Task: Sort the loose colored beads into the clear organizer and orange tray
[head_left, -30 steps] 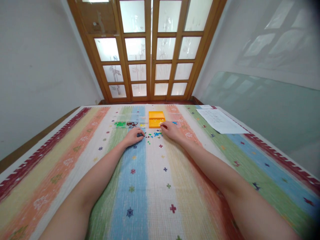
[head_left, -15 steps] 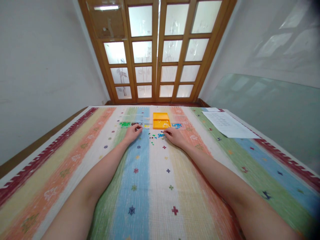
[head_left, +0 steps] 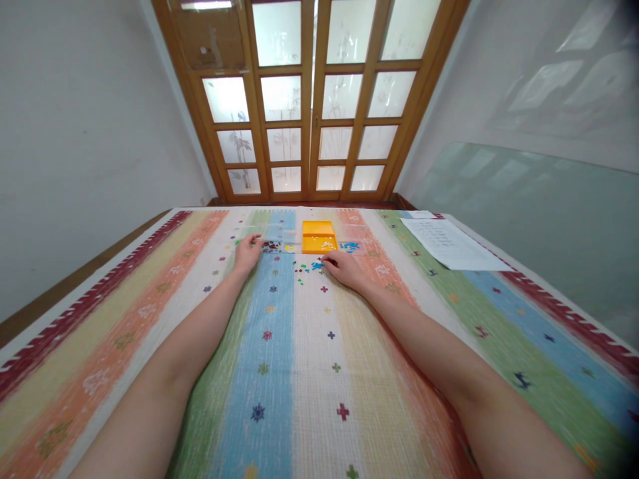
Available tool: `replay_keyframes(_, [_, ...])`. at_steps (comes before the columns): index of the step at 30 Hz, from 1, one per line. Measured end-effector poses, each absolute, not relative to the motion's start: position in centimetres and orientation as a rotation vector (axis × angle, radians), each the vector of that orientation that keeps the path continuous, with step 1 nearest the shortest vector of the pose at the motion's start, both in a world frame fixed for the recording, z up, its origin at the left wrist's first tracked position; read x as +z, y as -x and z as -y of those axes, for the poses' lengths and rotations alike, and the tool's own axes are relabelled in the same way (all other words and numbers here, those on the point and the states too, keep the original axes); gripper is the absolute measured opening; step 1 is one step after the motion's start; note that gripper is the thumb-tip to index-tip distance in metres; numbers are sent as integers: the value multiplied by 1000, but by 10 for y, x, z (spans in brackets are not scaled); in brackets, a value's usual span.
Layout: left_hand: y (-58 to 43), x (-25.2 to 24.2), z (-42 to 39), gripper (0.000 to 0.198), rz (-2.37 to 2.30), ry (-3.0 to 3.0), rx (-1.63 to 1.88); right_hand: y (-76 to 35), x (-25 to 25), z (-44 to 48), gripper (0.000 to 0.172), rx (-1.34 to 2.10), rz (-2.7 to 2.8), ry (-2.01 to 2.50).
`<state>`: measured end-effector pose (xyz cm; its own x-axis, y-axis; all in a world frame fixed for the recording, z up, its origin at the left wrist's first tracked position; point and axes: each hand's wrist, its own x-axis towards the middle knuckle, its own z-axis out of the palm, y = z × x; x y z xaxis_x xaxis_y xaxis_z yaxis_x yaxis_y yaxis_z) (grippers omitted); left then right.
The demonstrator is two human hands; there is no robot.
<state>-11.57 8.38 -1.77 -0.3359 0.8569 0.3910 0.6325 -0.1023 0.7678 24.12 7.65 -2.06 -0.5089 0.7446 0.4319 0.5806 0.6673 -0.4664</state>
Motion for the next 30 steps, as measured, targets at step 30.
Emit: replay_keyframes(30, [54, -8, -33, 24, -1415, -2502, 770, -245, -9, -65, 18, 347, 2442, 915])
